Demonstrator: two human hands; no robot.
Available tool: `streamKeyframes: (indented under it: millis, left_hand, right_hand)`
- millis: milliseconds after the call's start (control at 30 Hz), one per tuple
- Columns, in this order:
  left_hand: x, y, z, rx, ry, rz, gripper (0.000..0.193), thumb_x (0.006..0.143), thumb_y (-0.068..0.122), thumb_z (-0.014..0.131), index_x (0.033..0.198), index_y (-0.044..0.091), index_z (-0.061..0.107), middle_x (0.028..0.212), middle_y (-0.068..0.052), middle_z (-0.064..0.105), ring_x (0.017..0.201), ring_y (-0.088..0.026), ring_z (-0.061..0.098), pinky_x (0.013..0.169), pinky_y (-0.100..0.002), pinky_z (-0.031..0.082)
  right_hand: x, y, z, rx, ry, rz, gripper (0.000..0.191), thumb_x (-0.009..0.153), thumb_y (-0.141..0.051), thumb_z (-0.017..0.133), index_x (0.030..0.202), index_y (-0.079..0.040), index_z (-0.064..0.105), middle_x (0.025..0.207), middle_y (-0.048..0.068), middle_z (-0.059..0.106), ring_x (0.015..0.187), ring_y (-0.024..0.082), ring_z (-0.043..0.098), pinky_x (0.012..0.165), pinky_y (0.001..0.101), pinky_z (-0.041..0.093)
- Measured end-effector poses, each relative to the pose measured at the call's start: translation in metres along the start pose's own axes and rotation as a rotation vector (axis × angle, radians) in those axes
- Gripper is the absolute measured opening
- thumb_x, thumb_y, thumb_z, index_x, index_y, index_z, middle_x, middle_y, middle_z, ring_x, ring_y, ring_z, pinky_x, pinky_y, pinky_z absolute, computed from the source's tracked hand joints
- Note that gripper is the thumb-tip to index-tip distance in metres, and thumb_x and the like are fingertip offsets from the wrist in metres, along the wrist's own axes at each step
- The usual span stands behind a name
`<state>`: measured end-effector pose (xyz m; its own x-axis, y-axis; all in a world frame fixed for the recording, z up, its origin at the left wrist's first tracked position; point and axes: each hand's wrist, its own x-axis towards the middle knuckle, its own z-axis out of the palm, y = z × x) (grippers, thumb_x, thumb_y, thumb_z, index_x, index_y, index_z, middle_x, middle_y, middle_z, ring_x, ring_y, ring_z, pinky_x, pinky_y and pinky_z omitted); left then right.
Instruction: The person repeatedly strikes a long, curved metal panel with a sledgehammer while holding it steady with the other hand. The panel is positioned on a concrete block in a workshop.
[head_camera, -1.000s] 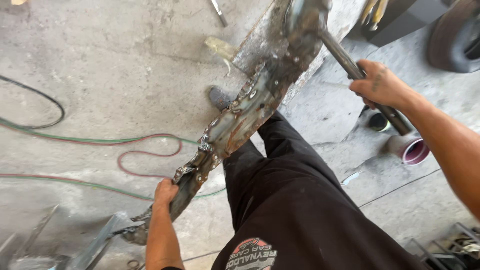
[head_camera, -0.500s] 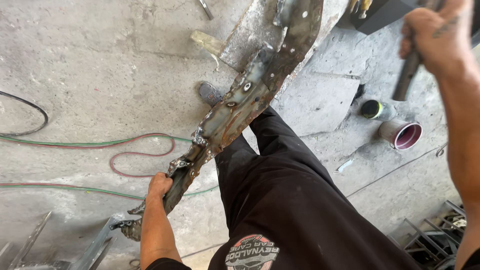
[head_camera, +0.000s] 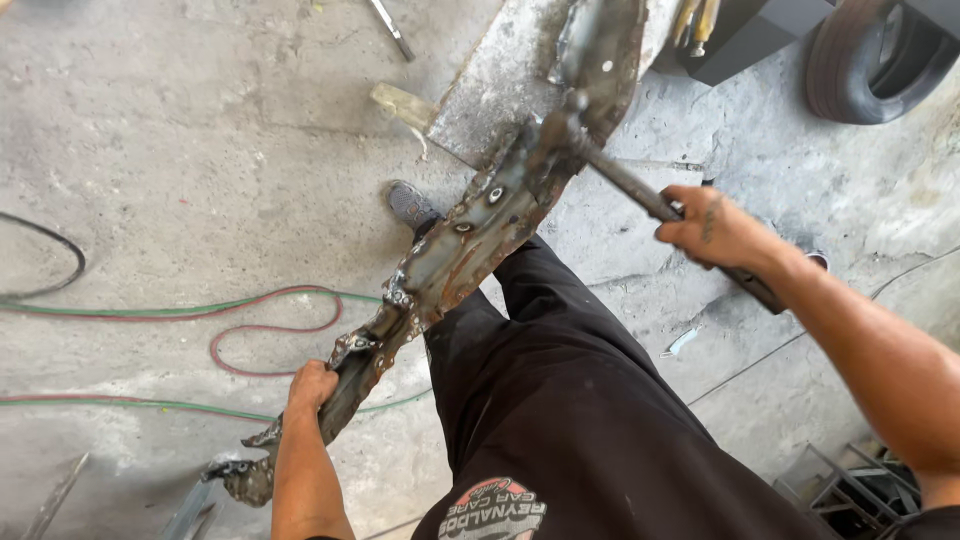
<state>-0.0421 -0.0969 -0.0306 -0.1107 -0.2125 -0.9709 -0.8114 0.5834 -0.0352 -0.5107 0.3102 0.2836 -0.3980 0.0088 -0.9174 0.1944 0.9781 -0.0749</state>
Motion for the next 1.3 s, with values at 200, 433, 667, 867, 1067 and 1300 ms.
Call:
streamKeyframes:
  millis: [200, 433, 667, 867, 1067, 1300]
  left_hand:
    - [0.006, 0.006, 0.008, -0.014, -0.051, -0.044, 0.041, 0.079, 0.015, 0.059, 0.114, 0.001, 0.076, 0.125, -0.029, 0.069, 0.122, -0.043, 0.064, 0.105, -0.047, 0.048]
    - [0.01, 0.01, 0.018, -0.06, 0.032, -0.041, 0.04, 0.079, 0.017, 0.06, 0.111, 0.001, 0.077, 0.124, -0.029, 0.069, 0.12, -0.043, 0.063, 0.104, -0.046, 0.047]
    - [0.0, -0.007, 0.029, -0.014, 0.068, 0.009, 0.037, 0.081, 0.018, 0.059, 0.107, 0.002, 0.079, 0.119, -0.029, 0.071, 0.117, -0.044, 0.065, 0.102, -0.049, 0.049]
    - [0.007, -0.007, 0.024, -0.017, 0.047, -0.012, 0.037, 0.08, 0.02, 0.06, 0.108, 0.005, 0.078, 0.118, -0.027, 0.071, 0.116, -0.043, 0.065, 0.101, -0.048, 0.049]
    - [0.002, -0.001, 0.014, -0.005, 0.039, -0.01, 0.036, 0.081, 0.02, 0.061, 0.109, 0.005, 0.079, 0.118, -0.028, 0.072, 0.116, -0.041, 0.067, 0.101, -0.047, 0.05]
    - [-0.007, -0.001, 0.004, -0.045, 0.093, -0.021, 0.036, 0.077, 0.018, 0.062, 0.107, 0.006, 0.078, 0.116, -0.026, 0.071, 0.114, -0.04, 0.066, 0.1, -0.047, 0.05]
  right_hand:
    - [-0.013, 0.025, -0.071, 0.137, 0.428, 0.064, 0.022, 0.096, -0.015, 0.064, 0.114, -0.004, 0.059, 0.081, 0.013, 0.065, 0.058, 0.018, 0.058, 0.048, 0.0349, 0.05]
    - [0.053, 0.024, -0.077, 0.381, 0.621, -0.24, 0.012, 0.104, -0.002, 0.056, 0.104, 0.009, 0.054, 0.08, 0.012, 0.059, 0.06, 0.019, 0.061, 0.048, 0.0327, 0.052]
    - [0.051, 0.026, -0.027, -0.106, 0.253, -0.038, 0.015, 0.091, -0.004, 0.066, 0.093, 0.008, 0.058, 0.064, 0.017, 0.059, 0.049, 0.023, 0.056, 0.046, 0.0378, 0.046]
    - [0.022, 0.032, -0.063, 0.067, 0.369, -0.017, 0.016, 0.094, -0.007, 0.067, 0.106, 0.0, 0.058, 0.072, 0.015, 0.062, 0.053, 0.019, 0.057, 0.044, 0.0363, 0.049]
    - [0.011, 0.034, -0.067, 0.247, 0.57, -0.127, 0.015, 0.1, 0.0, 0.058, 0.112, 0.004, 0.05, 0.08, 0.015, 0.059, 0.057, 0.019, 0.057, 0.049, 0.0353, 0.052]
    - [0.067, 0.065, -0.005, 0.073, 0.178, -0.024, 0.018, 0.092, -0.009, 0.063, 0.099, 0.005, 0.055, 0.067, 0.015, 0.058, 0.048, 0.024, 0.055, 0.043, 0.0409, 0.046]
